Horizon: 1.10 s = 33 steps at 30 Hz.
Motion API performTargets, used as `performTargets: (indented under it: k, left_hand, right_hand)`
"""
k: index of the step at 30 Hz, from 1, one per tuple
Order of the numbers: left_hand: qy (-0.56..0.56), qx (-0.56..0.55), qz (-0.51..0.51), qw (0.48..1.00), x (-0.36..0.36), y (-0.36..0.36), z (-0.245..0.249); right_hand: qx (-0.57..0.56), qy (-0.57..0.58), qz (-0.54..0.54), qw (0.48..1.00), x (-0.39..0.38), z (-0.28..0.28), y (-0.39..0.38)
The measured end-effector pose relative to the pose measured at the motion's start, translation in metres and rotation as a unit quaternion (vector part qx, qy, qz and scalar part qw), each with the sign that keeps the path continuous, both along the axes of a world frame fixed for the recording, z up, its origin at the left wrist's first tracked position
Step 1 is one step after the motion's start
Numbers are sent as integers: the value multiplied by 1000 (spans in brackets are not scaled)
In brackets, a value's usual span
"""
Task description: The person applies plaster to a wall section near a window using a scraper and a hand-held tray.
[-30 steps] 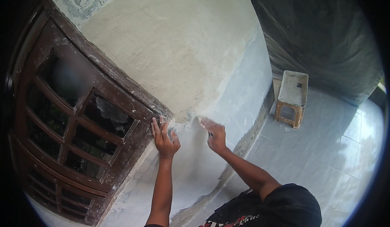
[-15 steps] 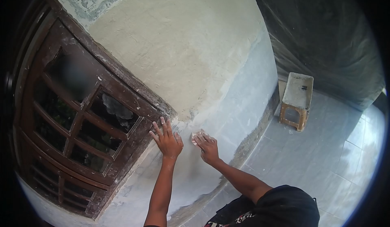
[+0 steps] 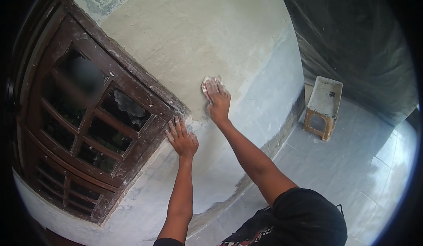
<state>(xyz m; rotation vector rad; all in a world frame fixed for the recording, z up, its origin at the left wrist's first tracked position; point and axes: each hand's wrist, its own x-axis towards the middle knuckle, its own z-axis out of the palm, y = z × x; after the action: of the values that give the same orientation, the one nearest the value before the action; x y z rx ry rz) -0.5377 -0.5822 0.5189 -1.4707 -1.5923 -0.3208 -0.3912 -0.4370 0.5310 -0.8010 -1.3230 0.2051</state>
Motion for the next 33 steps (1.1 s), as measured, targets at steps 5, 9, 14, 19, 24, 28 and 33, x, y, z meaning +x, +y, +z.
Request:
performTargets:
  k: [5, 9, 14, 19, 24, 28, 33]
  left_hand:
    - [-20, 30, 5, 999, 7, 3, -6]
    - [-10, 61, 47, 997, 8, 13, -13]
    - [-10, 67, 70, 995, 5, 17, -20]
    - [-13, 110, 87, 990, 8, 22, -28]
    - [-21, 156, 95, 983, 20, 27, -28]
    - [-25, 178, 97, 979, 20, 29, -28]
    - [-33, 169, 105, 979, 22, 28, -29]
  right_hand:
    - [-54, -132, 132, 981, 0, -141, -124]
    - [-90, -145, 152, 974, 34, -134, -113]
    - [68, 46, 46, 996, 62, 34, 17]
    - [52, 53, 25, 997, 41, 68, 56]
    - [-31, -75, 113, 990, 1, -73, -58]
    - [-110, -157, 202, 961, 24, -150, -117]
    - [-2, -17, 117, 993, 50, -39, -37]
